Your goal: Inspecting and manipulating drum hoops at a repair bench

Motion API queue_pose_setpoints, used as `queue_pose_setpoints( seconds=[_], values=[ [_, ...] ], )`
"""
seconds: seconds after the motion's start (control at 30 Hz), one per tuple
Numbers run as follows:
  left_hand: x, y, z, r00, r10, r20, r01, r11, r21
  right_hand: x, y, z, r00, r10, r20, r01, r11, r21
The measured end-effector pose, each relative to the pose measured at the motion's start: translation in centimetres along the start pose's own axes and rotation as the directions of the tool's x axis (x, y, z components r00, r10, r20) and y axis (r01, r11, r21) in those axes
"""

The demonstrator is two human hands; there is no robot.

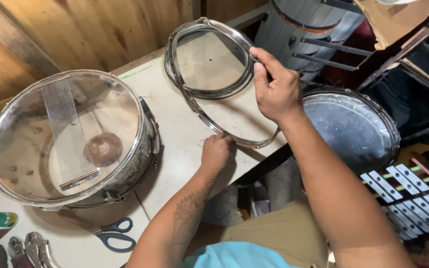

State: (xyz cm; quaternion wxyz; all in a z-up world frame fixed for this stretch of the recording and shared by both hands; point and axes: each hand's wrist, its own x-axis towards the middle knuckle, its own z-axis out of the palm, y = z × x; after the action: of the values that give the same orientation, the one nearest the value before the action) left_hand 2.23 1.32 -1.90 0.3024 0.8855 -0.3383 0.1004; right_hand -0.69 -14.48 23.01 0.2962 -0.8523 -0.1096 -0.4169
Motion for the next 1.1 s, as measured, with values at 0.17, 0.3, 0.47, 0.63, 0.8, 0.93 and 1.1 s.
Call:
queue_pose_setpoints(
  seconds=[0.17,0.3,0.47,0.63,0.8,0.93,1.1],
  values=[
    [0.3,4.4,-1.9,0.974,0.187,-0.13,-0.203,0.971,-0.125,0.3,0.8,-0.1,1.0,-0.01,0.008,0.01,1.0,0.016],
    [-0.4,1.7,0.3,1.0,-0.01,-0.025,0.013,0.995,0.099,0.7,1.1,-0.2,1.0,0.005,0.011,-0.005,1.0,0.011],
    [-1.0,1.6,1.0,0.978,-0.178,0.108,0.153,0.966,0.207,0.9,1.7,-0.7,0.999,0.04,-0.017,-0.038,0.992,0.121],
    [-0.9,1.0,2.0,0.991,-0.133,-0.01,0.131,0.957,0.258,0.8,2.6,-0.8,0.997,0.04,-0.062,-0.033,0.993,0.111],
    [-0.5,-0.6,1.8,0.991,-0.118,-0.058,0.131,0.94,0.314,0.3,2.9,-0.6,0.992,0.098,-0.084,-0.087,0.988,0.124],
    [-0.9,-1.4,3.0,0.988,-0.138,-0.074,0.155,0.941,0.303,-0.1,3.3,-0.9,0.994,0.095,-0.052,-0.089,0.99,0.108],
    [-1.2,-0.1,1.1,0.985,-0.167,-0.032,0.17,0.961,0.218,-1.2,3.5,-1.3,0.99,0.113,-0.08,-0.106,0.991,0.085]
  ],
)
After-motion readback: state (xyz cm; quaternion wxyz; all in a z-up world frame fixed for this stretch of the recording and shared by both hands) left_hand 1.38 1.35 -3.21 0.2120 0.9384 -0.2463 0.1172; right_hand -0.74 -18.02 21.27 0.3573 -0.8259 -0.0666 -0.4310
